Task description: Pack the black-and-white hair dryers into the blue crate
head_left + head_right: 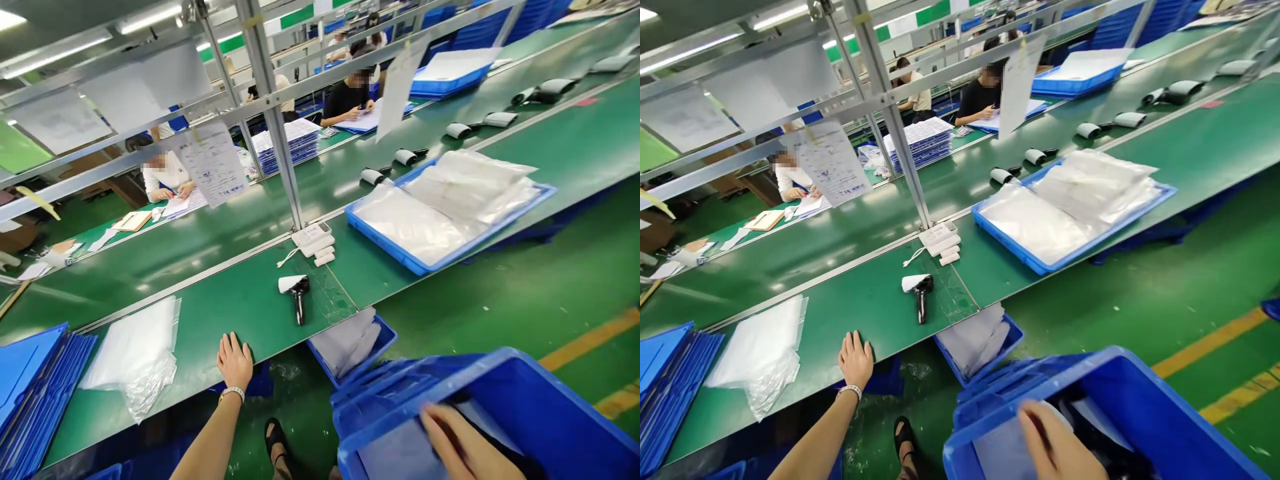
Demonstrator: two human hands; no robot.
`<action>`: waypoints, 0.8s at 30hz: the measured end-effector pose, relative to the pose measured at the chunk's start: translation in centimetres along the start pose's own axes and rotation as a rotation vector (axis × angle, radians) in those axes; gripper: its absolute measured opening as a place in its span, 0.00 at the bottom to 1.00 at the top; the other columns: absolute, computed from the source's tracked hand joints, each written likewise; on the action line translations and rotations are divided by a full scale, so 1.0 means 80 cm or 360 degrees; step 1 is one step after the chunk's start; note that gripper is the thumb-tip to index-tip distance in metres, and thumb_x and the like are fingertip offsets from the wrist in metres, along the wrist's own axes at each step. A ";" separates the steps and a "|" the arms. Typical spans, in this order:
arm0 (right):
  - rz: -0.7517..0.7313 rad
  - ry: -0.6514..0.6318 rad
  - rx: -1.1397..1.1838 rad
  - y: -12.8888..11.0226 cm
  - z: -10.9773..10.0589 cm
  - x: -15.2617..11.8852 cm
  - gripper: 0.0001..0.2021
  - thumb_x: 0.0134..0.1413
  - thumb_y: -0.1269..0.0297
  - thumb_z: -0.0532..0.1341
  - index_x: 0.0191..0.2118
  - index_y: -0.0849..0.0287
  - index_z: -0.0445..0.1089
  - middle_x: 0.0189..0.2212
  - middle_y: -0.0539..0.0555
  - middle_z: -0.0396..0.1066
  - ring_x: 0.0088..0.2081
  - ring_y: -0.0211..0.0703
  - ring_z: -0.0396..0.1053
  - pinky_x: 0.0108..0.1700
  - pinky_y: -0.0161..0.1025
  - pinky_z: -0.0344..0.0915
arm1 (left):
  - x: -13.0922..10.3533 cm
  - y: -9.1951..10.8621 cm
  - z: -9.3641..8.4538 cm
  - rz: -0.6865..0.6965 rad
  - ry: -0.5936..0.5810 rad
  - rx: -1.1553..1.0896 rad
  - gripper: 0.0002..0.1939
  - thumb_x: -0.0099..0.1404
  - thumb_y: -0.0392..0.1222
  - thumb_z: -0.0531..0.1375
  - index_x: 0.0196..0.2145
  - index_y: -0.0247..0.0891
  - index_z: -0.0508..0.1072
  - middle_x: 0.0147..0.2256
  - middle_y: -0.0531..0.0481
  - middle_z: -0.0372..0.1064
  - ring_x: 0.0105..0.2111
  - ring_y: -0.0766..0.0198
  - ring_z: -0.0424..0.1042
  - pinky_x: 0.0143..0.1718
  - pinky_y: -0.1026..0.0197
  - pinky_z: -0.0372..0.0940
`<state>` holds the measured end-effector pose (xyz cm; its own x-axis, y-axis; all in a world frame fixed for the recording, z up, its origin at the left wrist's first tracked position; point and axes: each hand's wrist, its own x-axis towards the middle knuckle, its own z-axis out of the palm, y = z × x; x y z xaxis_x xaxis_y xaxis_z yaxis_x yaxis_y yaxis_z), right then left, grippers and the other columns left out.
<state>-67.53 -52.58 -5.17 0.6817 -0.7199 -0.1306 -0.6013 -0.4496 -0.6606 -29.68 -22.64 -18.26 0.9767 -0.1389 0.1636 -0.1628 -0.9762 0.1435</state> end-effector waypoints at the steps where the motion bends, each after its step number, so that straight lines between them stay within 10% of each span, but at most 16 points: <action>1: -0.0072 -0.0028 0.0091 -0.043 0.017 0.046 0.21 0.66 0.43 0.50 0.49 0.46 0.73 0.45 0.57 0.78 0.47 0.54 0.76 0.48 0.49 0.76 | 0.000 -0.001 0.000 0.0015 -0.0013 0.0010 0.31 0.75 0.49 0.44 0.69 0.32 0.59 0.71 0.33 0.53 0.72 0.44 0.50 0.70 0.38 0.49; 6: 0.0204 -0.0311 -0.0056 -0.230 0.151 0.237 0.30 0.62 0.52 0.61 0.61 0.70 0.62 0.59 0.74 0.66 0.63 0.65 0.63 0.62 0.55 0.63 | 0.003 -0.005 -0.001 0.0067 -0.0072 0.0069 0.31 0.76 0.49 0.42 0.70 0.32 0.58 0.71 0.33 0.51 0.72 0.44 0.47 0.70 0.36 0.49; 13: 0.0502 -0.0312 0.0111 -0.273 0.240 0.279 0.16 0.66 0.64 0.55 0.52 0.71 0.66 0.53 0.77 0.67 0.59 0.66 0.65 0.59 0.57 0.63 | 0.002 -0.006 0.008 0.0059 -0.0036 0.0082 0.31 0.75 0.48 0.42 0.70 0.33 0.58 0.70 0.32 0.53 0.72 0.44 0.48 0.69 0.36 0.49; 18: 0.0289 -0.0463 0.0662 -0.248 0.184 0.212 0.17 0.71 0.52 0.50 0.47 0.60 0.68 0.44 0.59 0.74 0.47 0.49 0.72 0.52 0.45 0.69 | 0.006 -0.001 0.000 0.0078 -0.0058 0.0049 0.33 0.74 0.49 0.43 0.70 0.31 0.57 0.70 0.28 0.52 0.72 0.41 0.47 0.69 0.35 0.47; 24: 0.0022 -0.0265 0.1033 -0.126 -0.028 0.013 0.34 0.57 0.39 0.65 0.59 0.58 0.66 0.52 0.59 0.72 0.50 0.53 0.68 0.55 0.50 0.67 | 0.004 0.003 -0.029 0.0147 0.0028 0.0004 0.33 0.74 0.52 0.42 0.70 0.32 0.53 0.70 0.27 0.49 0.71 0.38 0.48 0.66 0.32 0.50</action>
<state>-61.68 -49.96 2.99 0.7621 -0.6089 -0.2203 -0.2731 0.0063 -0.9620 -29.72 -22.50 -15.94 0.9550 -0.2252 0.1932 -0.2516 -0.9598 0.1248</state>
